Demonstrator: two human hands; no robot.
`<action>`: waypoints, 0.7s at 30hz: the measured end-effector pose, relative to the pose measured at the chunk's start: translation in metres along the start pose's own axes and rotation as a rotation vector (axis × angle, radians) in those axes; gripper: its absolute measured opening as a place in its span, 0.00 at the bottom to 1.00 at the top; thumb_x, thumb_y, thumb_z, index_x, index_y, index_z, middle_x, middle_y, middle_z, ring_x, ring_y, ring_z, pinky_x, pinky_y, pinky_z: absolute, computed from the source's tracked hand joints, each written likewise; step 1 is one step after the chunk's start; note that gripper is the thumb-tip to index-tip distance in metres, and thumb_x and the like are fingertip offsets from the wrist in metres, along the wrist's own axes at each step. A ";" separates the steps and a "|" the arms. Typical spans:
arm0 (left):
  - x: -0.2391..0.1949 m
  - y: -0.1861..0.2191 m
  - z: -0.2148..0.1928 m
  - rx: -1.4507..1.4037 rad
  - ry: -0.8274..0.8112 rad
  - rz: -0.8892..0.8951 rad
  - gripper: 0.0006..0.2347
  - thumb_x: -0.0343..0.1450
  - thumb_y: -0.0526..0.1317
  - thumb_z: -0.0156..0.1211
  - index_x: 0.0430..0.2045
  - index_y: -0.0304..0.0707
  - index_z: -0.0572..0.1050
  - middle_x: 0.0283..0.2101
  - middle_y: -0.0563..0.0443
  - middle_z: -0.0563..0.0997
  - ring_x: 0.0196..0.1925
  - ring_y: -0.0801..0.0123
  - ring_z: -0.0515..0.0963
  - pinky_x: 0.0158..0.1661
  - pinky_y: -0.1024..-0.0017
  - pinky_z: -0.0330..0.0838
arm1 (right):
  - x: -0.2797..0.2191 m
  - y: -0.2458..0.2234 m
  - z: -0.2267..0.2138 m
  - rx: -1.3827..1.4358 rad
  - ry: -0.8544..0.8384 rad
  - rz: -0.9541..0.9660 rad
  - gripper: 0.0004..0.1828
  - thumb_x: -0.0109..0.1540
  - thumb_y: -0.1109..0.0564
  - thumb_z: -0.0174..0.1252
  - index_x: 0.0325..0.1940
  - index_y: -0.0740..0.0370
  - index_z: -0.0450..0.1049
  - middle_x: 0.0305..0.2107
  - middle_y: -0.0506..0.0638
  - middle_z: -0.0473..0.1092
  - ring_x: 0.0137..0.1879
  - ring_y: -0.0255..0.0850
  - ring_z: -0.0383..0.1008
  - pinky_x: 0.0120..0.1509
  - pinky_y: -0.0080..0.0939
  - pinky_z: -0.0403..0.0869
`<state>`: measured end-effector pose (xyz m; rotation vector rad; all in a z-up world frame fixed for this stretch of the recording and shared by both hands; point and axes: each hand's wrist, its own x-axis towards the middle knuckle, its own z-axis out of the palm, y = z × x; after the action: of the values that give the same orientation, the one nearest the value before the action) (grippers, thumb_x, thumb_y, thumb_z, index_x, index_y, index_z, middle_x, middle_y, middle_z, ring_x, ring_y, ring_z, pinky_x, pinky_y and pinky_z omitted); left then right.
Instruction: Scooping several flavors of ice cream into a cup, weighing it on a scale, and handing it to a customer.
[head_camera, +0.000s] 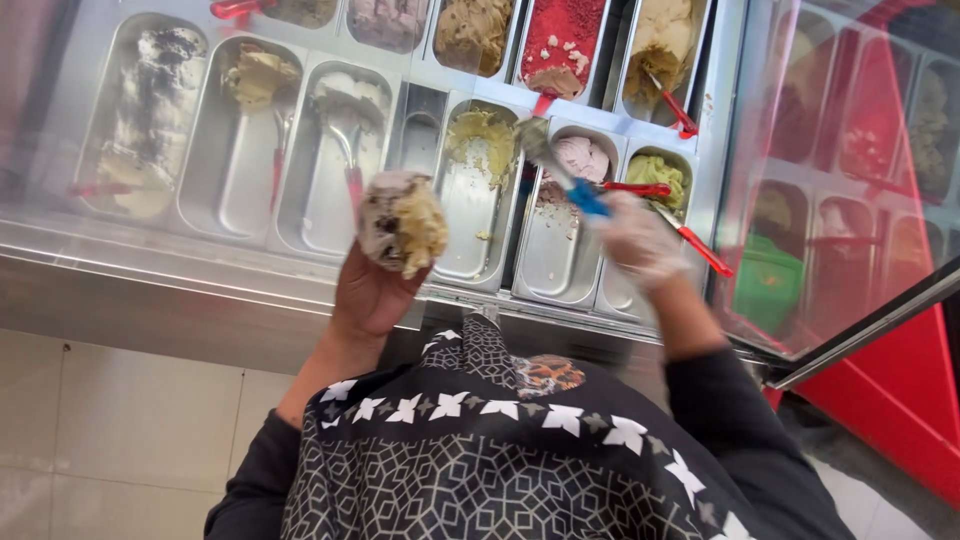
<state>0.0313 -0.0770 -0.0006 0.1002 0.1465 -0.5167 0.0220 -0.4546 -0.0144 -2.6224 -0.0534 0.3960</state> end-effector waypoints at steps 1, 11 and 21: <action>-0.006 0.010 -0.021 0.001 0.003 -0.005 0.20 0.74 0.45 0.62 0.58 0.35 0.74 0.60 0.39 0.77 0.61 0.49 0.78 0.57 0.50 0.79 | 0.019 -0.015 0.025 0.003 0.000 0.005 0.25 0.59 0.62 0.56 0.62 0.65 0.69 0.40 0.66 0.74 0.46 0.61 0.78 0.51 0.56 0.75; -0.044 0.070 -0.078 0.045 0.190 0.112 0.22 0.72 0.54 0.53 0.60 0.50 0.73 0.62 0.45 0.75 0.63 0.49 0.75 0.57 0.39 0.72 | 0.168 0.001 0.129 -0.823 0.487 -0.266 0.22 0.60 0.60 0.48 0.58 0.65 0.71 0.20 0.51 0.75 0.26 0.45 0.79 0.23 0.50 0.76; -0.053 0.077 -0.062 0.045 0.287 0.182 0.24 0.71 0.51 0.60 0.60 0.43 0.73 0.63 0.42 0.74 0.62 0.46 0.75 0.53 0.44 0.75 | 0.251 0.005 0.103 -0.881 -0.282 -0.177 0.15 0.67 0.45 0.44 0.46 0.34 0.78 0.30 0.43 0.79 0.43 0.45 0.83 0.36 0.53 0.78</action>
<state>0.0170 0.0240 -0.0480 0.2299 0.4025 -0.3221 0.2326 -0.3849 -0.1712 -3.3385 -0.6898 0.8226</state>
